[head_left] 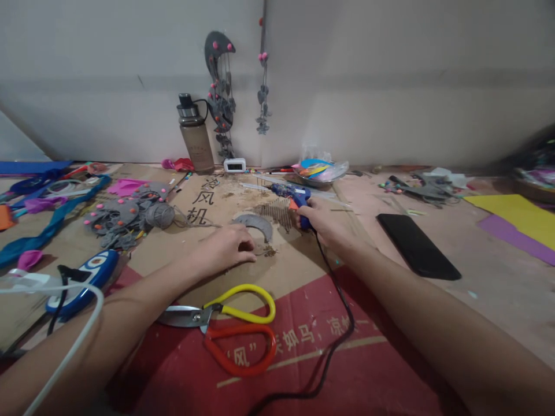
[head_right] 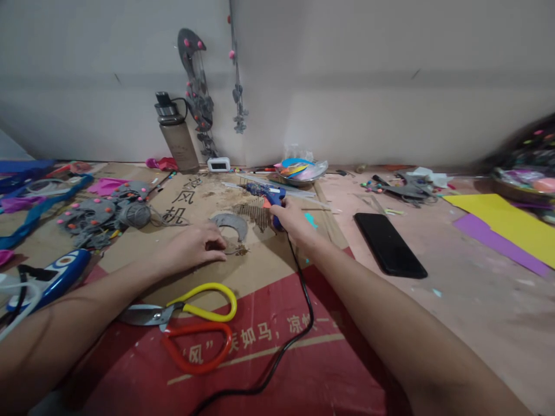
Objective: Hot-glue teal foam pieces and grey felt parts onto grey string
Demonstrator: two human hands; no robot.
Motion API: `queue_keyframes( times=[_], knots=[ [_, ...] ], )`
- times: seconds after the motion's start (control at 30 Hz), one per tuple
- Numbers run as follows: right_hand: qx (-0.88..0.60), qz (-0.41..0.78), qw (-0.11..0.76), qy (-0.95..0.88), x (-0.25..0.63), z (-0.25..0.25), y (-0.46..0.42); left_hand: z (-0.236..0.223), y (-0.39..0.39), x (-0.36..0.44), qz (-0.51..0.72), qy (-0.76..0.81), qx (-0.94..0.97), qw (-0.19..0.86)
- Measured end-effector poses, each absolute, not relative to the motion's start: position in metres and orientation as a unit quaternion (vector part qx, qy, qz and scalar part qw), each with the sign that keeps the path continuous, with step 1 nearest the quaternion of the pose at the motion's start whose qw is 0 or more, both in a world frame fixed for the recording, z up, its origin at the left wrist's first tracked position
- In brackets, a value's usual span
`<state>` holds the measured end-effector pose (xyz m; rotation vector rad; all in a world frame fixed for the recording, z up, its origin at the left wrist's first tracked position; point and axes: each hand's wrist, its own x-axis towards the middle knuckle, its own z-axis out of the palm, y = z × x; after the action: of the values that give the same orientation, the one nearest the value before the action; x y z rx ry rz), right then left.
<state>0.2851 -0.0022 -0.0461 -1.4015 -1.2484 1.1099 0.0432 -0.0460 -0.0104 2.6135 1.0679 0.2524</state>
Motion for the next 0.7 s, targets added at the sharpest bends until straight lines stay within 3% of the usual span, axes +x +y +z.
queue_keyframes(
  times=[0.27, 0.47, 0.7],
  knots=[
    [-0.541, 0.467, 0.479, -0.509, 0.283, -0.059, -0.007, -0.01, -0.049, 0.049, 0.071, 0.367, 0.917, 0.137],
    [-0.451, 0.482, 0.564, -0.496, 0.274, -0.064, -0.008, -0.006, -0.046, 0.049, 0.21, 0.521, 0.806, 0.185],
    [-0.4, 0.516, 0.57, -0.499, 0.271, -0.059, -0.012, -0.002, -0.037, 0.043, 0.336, 0.58, 0.67, 0.318]
  ],
)
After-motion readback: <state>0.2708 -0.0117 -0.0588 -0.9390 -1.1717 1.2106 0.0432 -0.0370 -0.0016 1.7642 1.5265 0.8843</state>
